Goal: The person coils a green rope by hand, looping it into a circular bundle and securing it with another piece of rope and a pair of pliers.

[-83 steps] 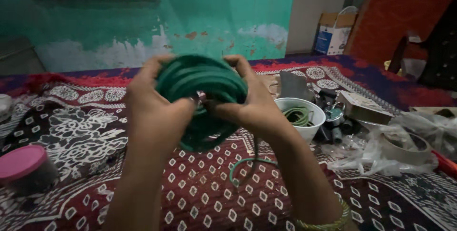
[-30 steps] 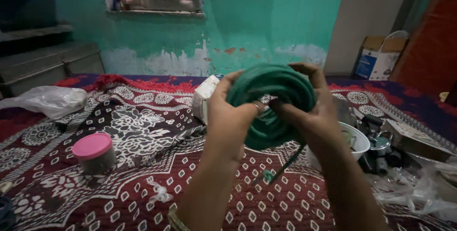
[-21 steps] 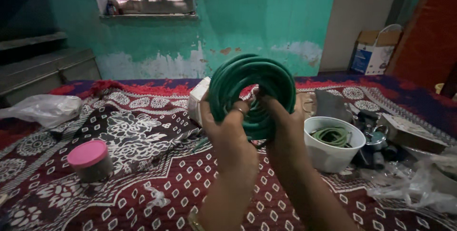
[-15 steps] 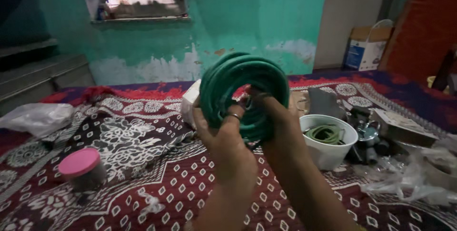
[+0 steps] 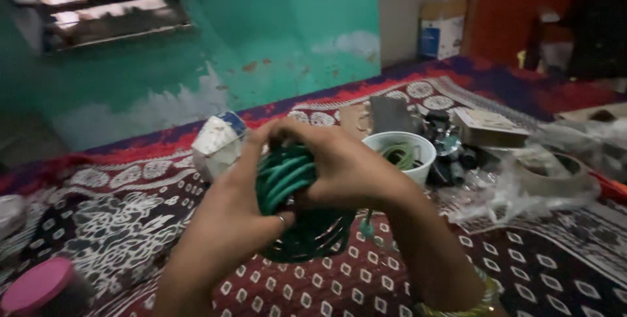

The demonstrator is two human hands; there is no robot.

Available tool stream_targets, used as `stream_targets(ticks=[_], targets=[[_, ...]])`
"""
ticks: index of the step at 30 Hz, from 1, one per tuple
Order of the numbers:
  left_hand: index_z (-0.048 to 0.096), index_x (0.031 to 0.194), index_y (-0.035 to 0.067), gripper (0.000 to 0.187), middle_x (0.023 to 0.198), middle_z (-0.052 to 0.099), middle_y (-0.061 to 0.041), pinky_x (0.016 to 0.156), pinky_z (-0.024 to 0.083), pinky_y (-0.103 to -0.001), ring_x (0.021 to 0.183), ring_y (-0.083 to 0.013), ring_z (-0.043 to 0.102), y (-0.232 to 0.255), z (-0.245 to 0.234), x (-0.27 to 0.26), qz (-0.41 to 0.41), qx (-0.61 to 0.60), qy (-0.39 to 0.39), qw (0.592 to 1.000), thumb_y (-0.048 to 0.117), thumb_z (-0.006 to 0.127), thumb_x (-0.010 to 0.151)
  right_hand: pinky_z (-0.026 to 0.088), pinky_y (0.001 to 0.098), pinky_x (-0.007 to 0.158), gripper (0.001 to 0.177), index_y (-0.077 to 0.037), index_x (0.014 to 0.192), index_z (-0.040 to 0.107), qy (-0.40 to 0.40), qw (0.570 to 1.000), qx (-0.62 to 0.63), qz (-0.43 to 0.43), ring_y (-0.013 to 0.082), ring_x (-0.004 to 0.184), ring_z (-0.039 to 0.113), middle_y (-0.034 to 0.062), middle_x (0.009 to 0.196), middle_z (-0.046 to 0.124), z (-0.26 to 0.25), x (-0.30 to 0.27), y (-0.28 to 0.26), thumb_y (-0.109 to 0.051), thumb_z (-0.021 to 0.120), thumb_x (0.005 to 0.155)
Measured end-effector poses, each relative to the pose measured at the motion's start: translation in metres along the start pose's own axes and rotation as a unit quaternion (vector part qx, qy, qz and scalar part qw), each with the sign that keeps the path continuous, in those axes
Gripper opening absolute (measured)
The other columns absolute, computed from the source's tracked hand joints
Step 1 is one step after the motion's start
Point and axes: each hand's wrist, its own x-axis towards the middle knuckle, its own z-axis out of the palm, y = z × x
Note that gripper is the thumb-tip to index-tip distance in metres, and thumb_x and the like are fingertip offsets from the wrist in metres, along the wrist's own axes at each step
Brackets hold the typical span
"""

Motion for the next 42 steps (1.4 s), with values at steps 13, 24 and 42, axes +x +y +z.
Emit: stream_targets(ticks=[13,24,42], targets=[[0.057,0.137,0.007,0.075,0.122,0.066,-0.012,0.091,0.061,-0.031,0.107,-0.0222,0.071,0.001,0.013,0.005,0.025,-0.376,0.236,0.896,-0.016,0.06,0.065,0.06,0.0366,0.096,0.071,-0.004,0.135,0.055,0.148,0.969,0.192,-0.051,0.0206,0.11,0.069,0.0105,0.119,0.068,0.018,0.016,0.027,-0.012,0.085,0.071],[0.049,0.134,0.004,0.066,0.122,0.063,-0.01,0.097,0.058,-0.036,0.116,-0.026,0.07,0.0,0.021,0.005,0.046,-0.6,0.399,0.692,-0.008,0.047,0.069,0.053,0.0324,0.096,0.053,0.003,0.133,0.058,0.2,0.859,0.471,0.021,0.0189,0.107,0.066,0.0102,0.113,0.069,0.077,0.024,0.02,-0.016,0.078,0.088],[0.02,0.157,0.016,0.101,0.141,0.055,-0.019,0.107,0.053,-0.041,0.128,-0.0295,0.06,-0.022,0.036,0.033,0.007,-0.519,0.236,0.821,0.002,0.077,0.075,0.058,0.033,0.082,0.055,0.004,0.125,0.053,0.369,0.807,0.46,0.025,0.0233,0.093,0.067,0.0134,0.105,0.067,0.04,0.024,0.032,-0.011,0.076,0.078]])
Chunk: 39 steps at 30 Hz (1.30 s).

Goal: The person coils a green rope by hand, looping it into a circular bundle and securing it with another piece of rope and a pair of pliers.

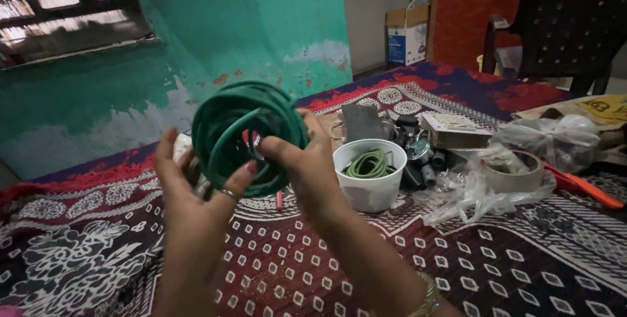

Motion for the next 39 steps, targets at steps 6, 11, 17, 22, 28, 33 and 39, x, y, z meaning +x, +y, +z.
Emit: stream_targets(ticks=[6,11,17,22,28,33,39], targets=[[0.013,0.163,0.022,0.131,0.158,0.036,-0.023,0.102,0.05,-0.046,0.138,-0.0364,0.045,0.029,-0.03,0.003,0.11,0.421,-0.069,0.898,-0.005,0.084,0.056,0.06,0.0323,0.085,0.069,-0.003,0.123,0.065,-0.245,0.873,-0.421,-0.02,0.0197,0.092,0.073,0.0087,0.102,0.073,-0.013,0.003,-0.039,-0.026,0.077,0.059],[0.03,0.172,0.03,0.131,0.133,0.065,-0.018,0.085,0.062,-0.042,0.109,-0.031,0.073,0.035,-0.043,-0.001,-0.061,0.303,-0.288,0.907,0.001,0.094,0.062,0.062,0.0304,0.087,0.073,-0.004,0.128,0.061,-0.409,0.827,-0.384,0.032,0.0191,0.094,0.073,0.0088,0.107,0.074,-0.011,-0.004,-0.057,-0.028,0.075,0.061],[0.063,0.135,0.012,0.084,0.112,0.077,-0.009,0.085,0.06,-0.029,0.098,-0.018,0.075,0.037,-0.018,-0.007,0.019,0.281,-0.131,0.951,-0.015,0.07,0.056,0.061,0.0325,0.095,0.079,-0.005,0.136,0.054,-0.348,0.892,-0.288,0.008,0.022,0.105,0.071,0.0117,0.115,0.068,-0.008,0.001,-0.041,-0.021,0.076,0.062],[0.065,0.132,0.001,0.068,0.107,0.076,-0.009,0.082,0.061,-0.027,0.093,-0.0161,0.075,0.046,-0.019,-0.014,0.015,0.172,-0.074,0.982,-0.014,0.068,0.065,0.058,0.0342,0.101,0.073,-0.005,0.14,0.053,-0.324,0.929,-0.179,-0.004,0.0219,0.113,0.068,0.0123,0.121,0.066,-0.002,-0.005,-0.022,-0.017,0.076,0.071],[0.066,0.124,-0.005,0.051,0.104,0.074,-0.013,0.078,0.062,-0.029,0.089,-0.0197,0.073,0.05,-0.019,-0.018,0.047,0.096,-0.033,0.994,-0.014,0.067,0.074,0.057,0.0337,0.1,0.078,-0.007,0.143,0.045,-0.267,0.946,-0.181,-0.025,0.0195,0.114,0.067,0.0091,0.126,0.059,0.004,-0.01,-0.018,-0.015,0.078,0.073],[0.065,0.118,-0.001,0.045,0.107,0.072,-0.009,0.08,0.063,-0.027,0.094,-0.0194,0.074,0.045,-0.003,-0.025,0.086,0.046,0.064,0.993,-0.013,0.066,0.075,0.057,0.0342,0.098,0.071,-0.001,0.143,0.046,-0.224,0.967,-0.123,-0.019,0.0199,0.111,0.065,0.0144,0.121,0.06,0.015,-0.015,-0.005,-0.013,0.079,0.08],[0.067,0.123,-0.003,0.025,0.135,0.046,-0.033,0.098,0.05,-0.043,0.12,-0.0367,0.054,0.01,0.017,-0.046,0.269,0.497,0.16,0.809,0.001,0.071,0.099,0.058,0.0305,0.082,0.07,-0.005,0.137,0.042,0.022,0.999,-0.027,-0.003,0.0198,0.099,0.068,0.0148,0.113,0.065,0.045,-0.041,0.0,-0.01,0.079,0.078]])
